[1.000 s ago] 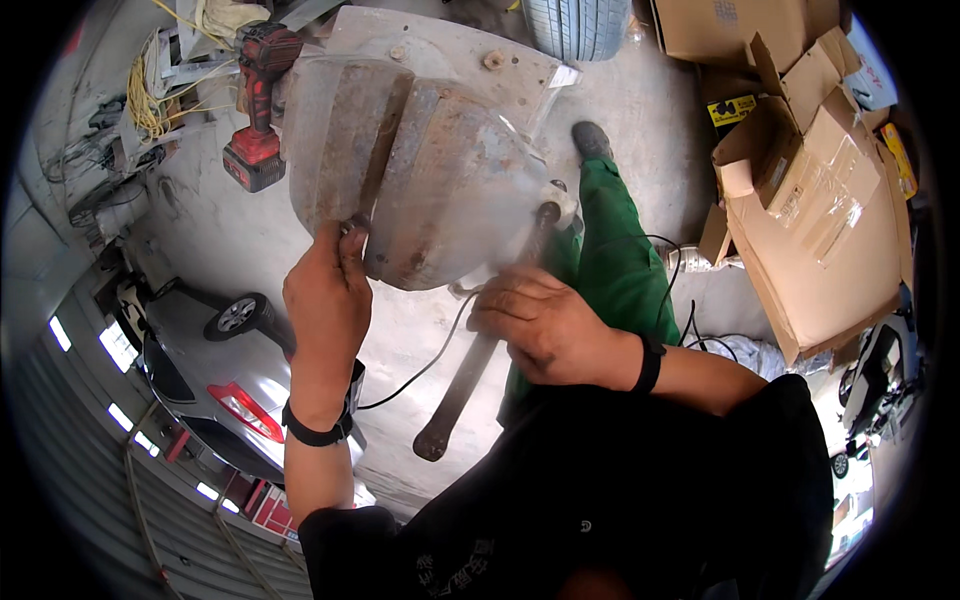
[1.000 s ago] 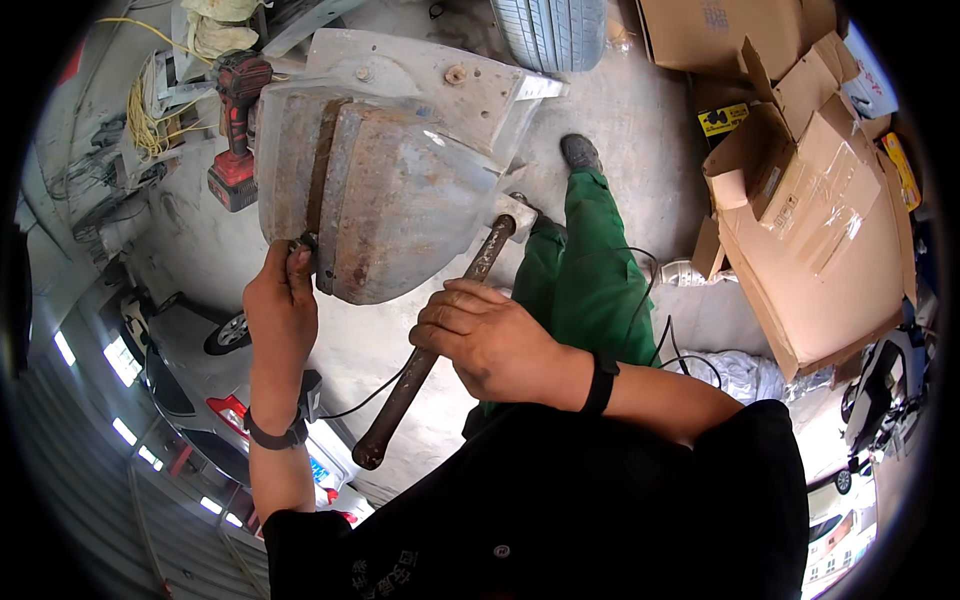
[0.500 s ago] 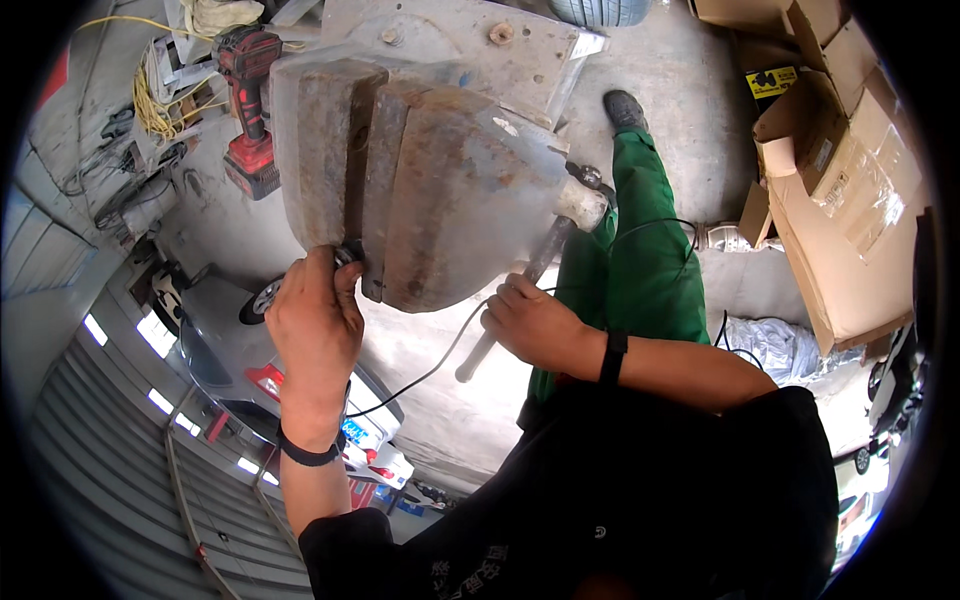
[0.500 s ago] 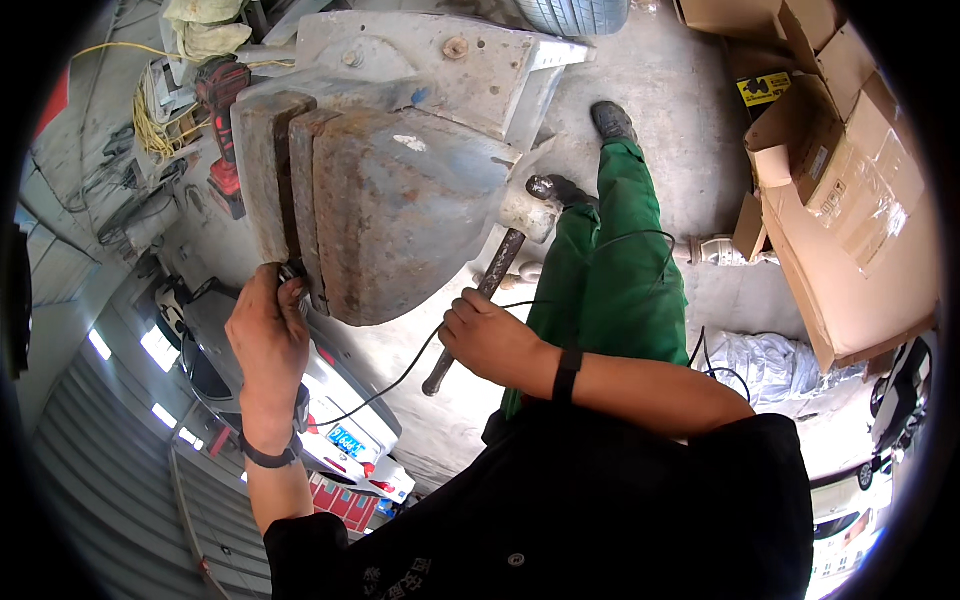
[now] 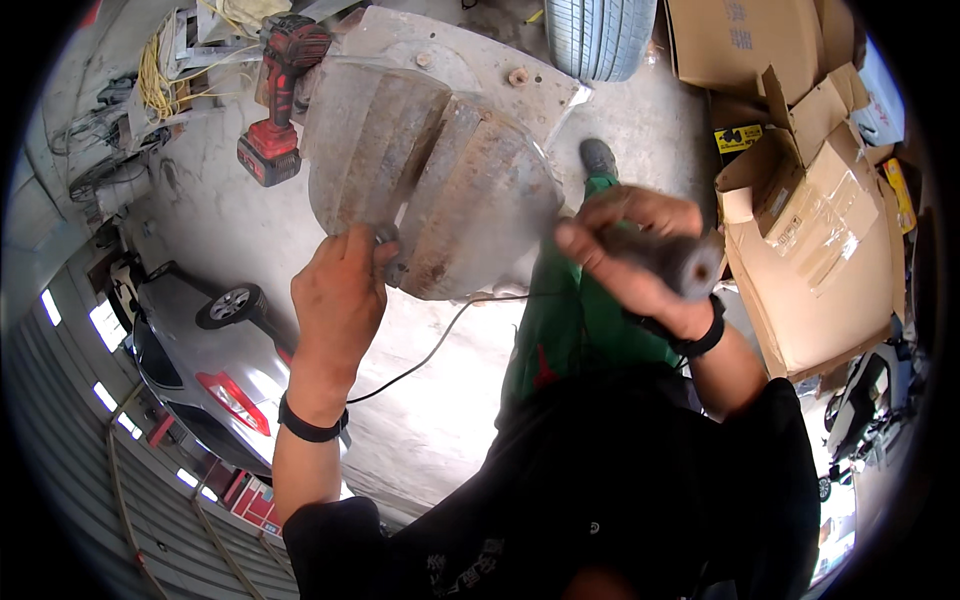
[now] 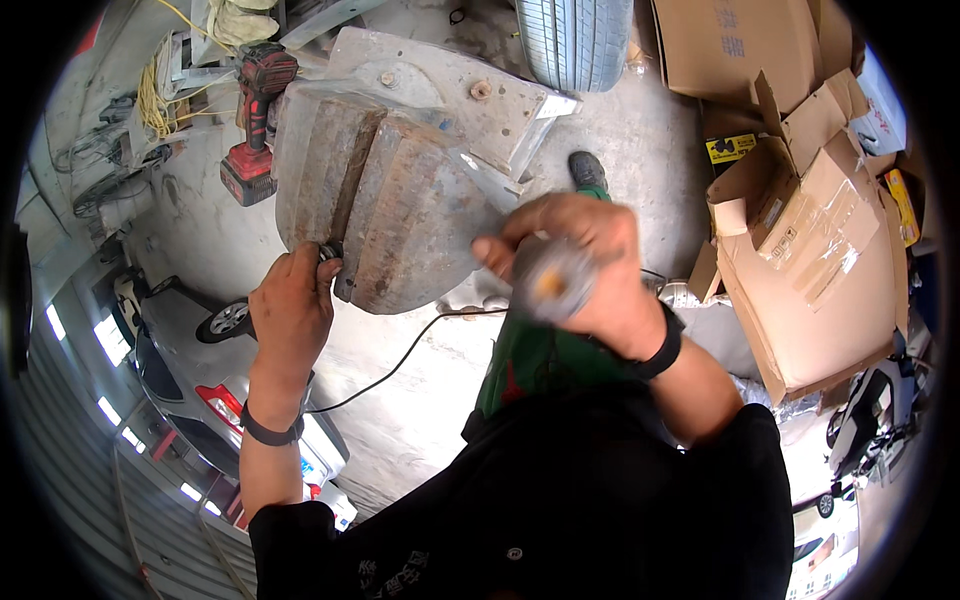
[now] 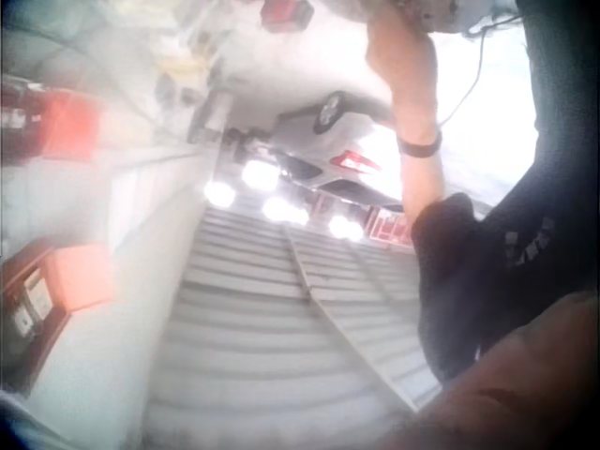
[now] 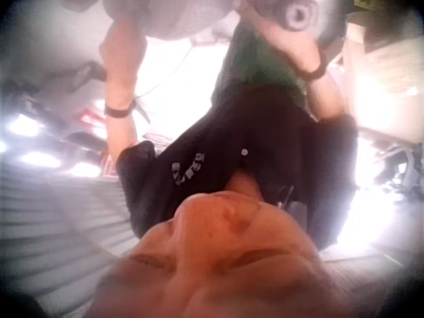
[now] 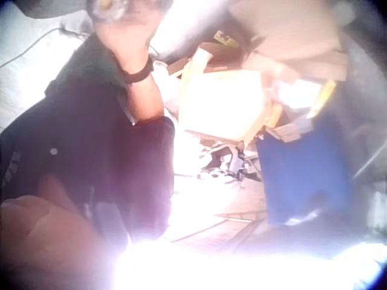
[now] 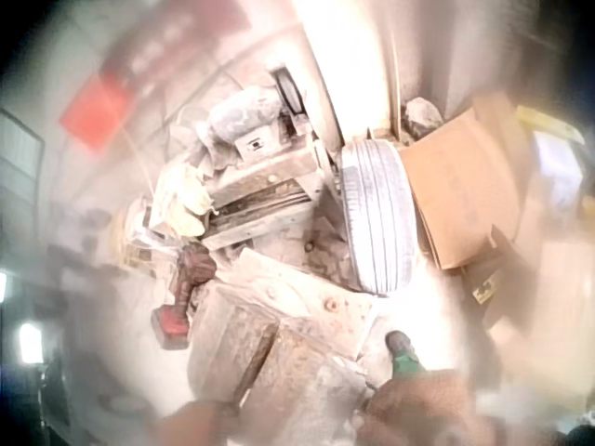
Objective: The person uses an impact driver and a wrench to remove bolts from a metal housing held in a vice. They handle a smaller metal piece, dip it into a bucket of water, and use a hammer and a metal rod to tap on the housing.
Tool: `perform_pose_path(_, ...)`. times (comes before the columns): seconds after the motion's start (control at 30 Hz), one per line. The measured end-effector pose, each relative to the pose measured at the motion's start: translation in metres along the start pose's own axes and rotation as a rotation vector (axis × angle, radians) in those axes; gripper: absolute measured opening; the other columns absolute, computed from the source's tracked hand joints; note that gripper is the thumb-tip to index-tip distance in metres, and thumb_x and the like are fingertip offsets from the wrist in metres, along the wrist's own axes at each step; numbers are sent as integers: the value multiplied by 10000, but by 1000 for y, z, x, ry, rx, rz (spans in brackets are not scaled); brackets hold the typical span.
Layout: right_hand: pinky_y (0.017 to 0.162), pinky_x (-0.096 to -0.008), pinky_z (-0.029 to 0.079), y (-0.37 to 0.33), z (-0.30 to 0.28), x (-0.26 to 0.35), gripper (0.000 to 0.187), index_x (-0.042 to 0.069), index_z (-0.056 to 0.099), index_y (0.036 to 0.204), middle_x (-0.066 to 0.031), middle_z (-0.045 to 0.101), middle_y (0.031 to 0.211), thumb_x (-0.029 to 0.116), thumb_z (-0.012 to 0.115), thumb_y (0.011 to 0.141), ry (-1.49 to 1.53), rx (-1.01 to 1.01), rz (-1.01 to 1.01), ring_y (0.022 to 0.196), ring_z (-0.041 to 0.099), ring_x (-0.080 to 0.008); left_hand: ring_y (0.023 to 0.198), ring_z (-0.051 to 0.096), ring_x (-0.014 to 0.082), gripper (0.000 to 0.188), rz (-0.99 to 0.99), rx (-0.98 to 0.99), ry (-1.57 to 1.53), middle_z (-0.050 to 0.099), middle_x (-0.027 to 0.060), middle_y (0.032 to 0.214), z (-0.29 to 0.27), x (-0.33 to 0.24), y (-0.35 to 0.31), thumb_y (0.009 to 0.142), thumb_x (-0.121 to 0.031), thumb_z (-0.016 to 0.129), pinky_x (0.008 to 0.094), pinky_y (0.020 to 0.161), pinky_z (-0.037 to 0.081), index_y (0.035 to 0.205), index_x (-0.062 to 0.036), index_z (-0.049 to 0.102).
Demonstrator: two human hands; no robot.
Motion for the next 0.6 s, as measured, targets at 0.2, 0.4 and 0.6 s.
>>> perform_pose_path(0.2,723,-238,520,28,-45,-12,481,12,584,1082,-29,609,903,91,890,720,-89,-274,58,787,584,-96,686,612,281,190,-14,43,6,598,72,716,0,-1,4,881,-157,702,398,538,475,845,-87,529)
perform_pose_path(0.4,829,-280,556,72,-63,35,535,-26,468,1307,-121,646,1117,-58,740,848,-280,-305,-391,913,661,-162,691,612,283,185,-55,82,-51,600,77,730,-1,0,5,876,-163,709,396,545,479,865,-81,543)
perform_pose_path(0.6,854,-302,534,117,-109,-94,191,85,724,1061,-70,711,1103,44,634,898,-662,-309,-221,970,690,-226,709,615,263,188,-99,116,-37,599,66,745,0,2,5,848,-160,734,377,557,477,873,-79,567)
Point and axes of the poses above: each hand's wrist, its own y-axis towards the middle knuckle, its own z-axis out of the palm, x = y × z, the point moved 6 cm from there along y, towards the middle knuckle
